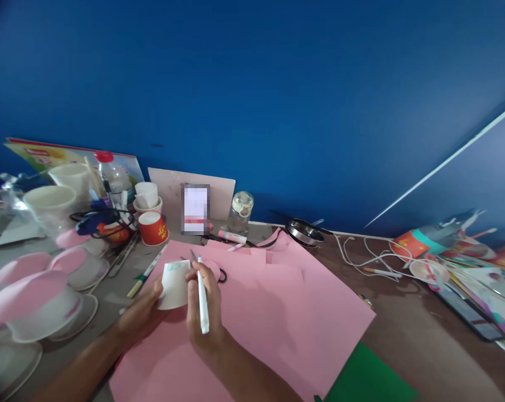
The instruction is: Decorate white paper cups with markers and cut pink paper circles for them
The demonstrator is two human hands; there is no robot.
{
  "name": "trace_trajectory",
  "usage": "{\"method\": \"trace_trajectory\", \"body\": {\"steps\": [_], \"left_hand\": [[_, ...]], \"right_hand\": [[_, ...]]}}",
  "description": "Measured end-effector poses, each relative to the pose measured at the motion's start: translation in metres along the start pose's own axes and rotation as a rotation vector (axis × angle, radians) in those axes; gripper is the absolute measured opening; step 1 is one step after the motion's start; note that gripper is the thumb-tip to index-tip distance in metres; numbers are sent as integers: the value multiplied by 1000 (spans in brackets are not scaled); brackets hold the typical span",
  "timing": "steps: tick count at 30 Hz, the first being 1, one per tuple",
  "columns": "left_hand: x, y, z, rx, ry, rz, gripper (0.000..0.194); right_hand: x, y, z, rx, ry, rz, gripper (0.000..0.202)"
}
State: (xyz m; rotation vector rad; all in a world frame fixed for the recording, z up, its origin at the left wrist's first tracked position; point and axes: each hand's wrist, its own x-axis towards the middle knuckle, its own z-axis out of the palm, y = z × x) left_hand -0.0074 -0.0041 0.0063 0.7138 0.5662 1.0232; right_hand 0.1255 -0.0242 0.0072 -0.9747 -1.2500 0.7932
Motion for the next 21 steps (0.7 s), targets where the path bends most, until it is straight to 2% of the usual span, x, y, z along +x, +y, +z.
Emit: {"method": "trace_trajectory", "body": {"steps": [4, 11, 21], "left_hand": [[0, -1, -4, 34, 4, -14, 54], [4, 0, -8, -66, 4, -9, 36], [4, 2, -5, -143, 158, -46, 26]], "right_hand": [[1, -4, -3, 67, -50, -16, 33], [1, -7, -10, 44, -48, -15, 28], [-3, -11, -8, 28, -155, -37, 21]]}}
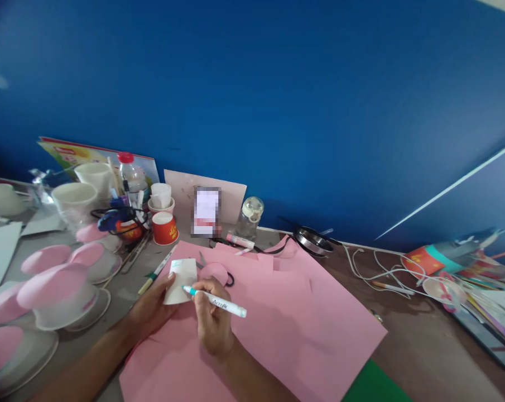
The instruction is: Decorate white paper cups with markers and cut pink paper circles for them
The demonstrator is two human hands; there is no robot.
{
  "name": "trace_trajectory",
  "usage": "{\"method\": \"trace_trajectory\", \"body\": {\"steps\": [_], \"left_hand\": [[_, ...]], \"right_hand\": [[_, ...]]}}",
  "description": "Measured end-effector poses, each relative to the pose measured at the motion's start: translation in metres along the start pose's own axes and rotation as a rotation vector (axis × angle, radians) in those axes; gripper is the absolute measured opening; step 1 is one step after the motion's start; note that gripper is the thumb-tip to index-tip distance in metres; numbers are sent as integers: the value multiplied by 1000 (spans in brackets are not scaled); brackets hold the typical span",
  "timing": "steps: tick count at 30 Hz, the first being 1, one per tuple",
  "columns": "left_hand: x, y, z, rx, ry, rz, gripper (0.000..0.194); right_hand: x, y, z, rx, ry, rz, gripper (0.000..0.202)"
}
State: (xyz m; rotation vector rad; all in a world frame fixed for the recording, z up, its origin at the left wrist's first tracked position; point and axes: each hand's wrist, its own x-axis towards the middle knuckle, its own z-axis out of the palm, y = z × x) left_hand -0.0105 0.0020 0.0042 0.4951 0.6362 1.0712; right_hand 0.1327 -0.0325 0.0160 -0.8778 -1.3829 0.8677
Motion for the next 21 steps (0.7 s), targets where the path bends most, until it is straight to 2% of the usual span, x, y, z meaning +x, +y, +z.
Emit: {"method": "trace_trajectory", "body": {"steps": [6, 14, 17, 21], "left_hand": [[-1, 2, 2, -34, 58, -20, 25], [0, 3, 0, -16, 49, -7, 28], [0, 2, 0, 10, -21, 14, 31], [0, 1, 1, 54, -142, 41, 36]], "right_hand": [[2, -4, 0, 1, -59, -85, 19], [3, -6, 2, -4, -40, -117, 18], [2, -4, 1, 6, 4, -58, 19], [4, 2, 0, 46, 124, 16, 19]]}}
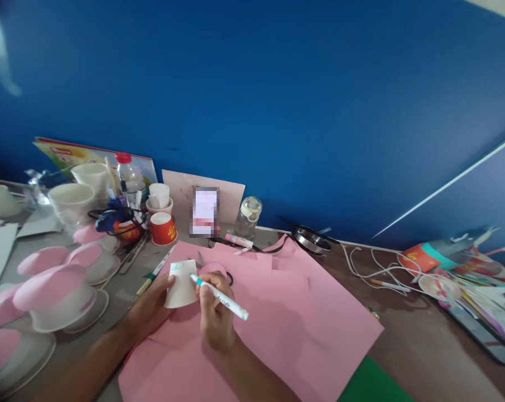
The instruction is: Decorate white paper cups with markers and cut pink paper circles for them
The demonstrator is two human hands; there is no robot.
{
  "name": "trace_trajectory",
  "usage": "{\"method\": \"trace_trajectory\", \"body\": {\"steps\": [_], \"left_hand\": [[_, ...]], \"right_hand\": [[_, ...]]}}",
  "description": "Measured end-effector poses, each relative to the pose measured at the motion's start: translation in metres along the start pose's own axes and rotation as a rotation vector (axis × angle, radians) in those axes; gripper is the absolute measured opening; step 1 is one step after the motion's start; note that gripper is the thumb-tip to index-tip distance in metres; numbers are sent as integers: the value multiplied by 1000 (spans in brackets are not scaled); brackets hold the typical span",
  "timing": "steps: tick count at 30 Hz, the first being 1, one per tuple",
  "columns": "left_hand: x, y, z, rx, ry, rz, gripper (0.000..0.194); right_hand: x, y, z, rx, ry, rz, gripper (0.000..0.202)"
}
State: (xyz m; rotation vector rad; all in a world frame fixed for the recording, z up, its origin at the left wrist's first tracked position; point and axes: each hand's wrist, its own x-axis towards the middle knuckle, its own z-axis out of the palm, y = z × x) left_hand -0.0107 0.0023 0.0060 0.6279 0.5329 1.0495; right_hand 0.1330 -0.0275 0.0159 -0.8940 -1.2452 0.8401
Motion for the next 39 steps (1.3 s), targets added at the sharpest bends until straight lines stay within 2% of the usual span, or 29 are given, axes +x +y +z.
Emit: {"method": "trace_trajectory", "body": {"steps": [4, 10, 18, 33, 39], "left_hand": [[-1, 0, -1, 57, -50, 0, 38], [-3, 0, 1, 111, -47, 6, 36], [-5, -5, -1, 187, -39, -19, 55], [-4, -2, 3, 193, -23, -33, 43], [-4, -2, 1, 182, -21, -29, 46]], "right_hand": [[4, 3, -1, 63, 35, 51, 20], [6, -1, -1, 2, 28, 1, 20], [6, -1, -2, -42, 2, -6, 21], [5, 1, -2, -74, 3, 3, 21], [5, 1, -2, -81, 13, -5, 21]]}}
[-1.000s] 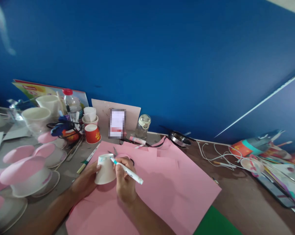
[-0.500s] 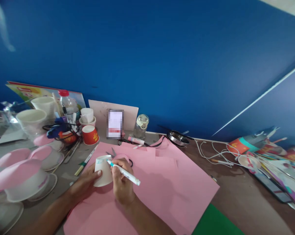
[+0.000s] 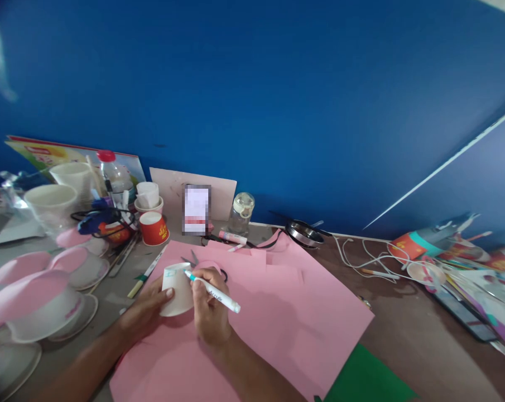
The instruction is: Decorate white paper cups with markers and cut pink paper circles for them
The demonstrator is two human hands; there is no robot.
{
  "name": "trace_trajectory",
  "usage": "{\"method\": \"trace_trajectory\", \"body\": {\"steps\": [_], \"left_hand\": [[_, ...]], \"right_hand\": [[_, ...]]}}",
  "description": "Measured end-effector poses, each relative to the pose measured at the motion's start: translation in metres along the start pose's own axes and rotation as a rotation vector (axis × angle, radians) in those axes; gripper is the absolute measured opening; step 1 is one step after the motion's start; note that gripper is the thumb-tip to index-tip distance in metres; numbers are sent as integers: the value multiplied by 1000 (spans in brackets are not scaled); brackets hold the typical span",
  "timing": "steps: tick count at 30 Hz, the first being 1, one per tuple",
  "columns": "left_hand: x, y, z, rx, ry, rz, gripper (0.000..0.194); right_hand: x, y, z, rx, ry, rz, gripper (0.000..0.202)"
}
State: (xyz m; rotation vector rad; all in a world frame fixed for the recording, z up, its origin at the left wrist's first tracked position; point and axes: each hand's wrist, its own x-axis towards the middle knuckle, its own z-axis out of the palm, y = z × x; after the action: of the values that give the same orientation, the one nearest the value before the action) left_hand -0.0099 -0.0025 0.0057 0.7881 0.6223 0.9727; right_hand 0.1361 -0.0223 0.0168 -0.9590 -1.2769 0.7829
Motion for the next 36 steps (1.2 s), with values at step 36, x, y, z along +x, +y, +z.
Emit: {"method": "trace_trajectory", "body": {"steps": [36], "left_hand": [[0, 1, 2, -30, -45, -6, 53]], "right_hand": [[-2, -2, -1, 21, -1, -85, 16]]}}
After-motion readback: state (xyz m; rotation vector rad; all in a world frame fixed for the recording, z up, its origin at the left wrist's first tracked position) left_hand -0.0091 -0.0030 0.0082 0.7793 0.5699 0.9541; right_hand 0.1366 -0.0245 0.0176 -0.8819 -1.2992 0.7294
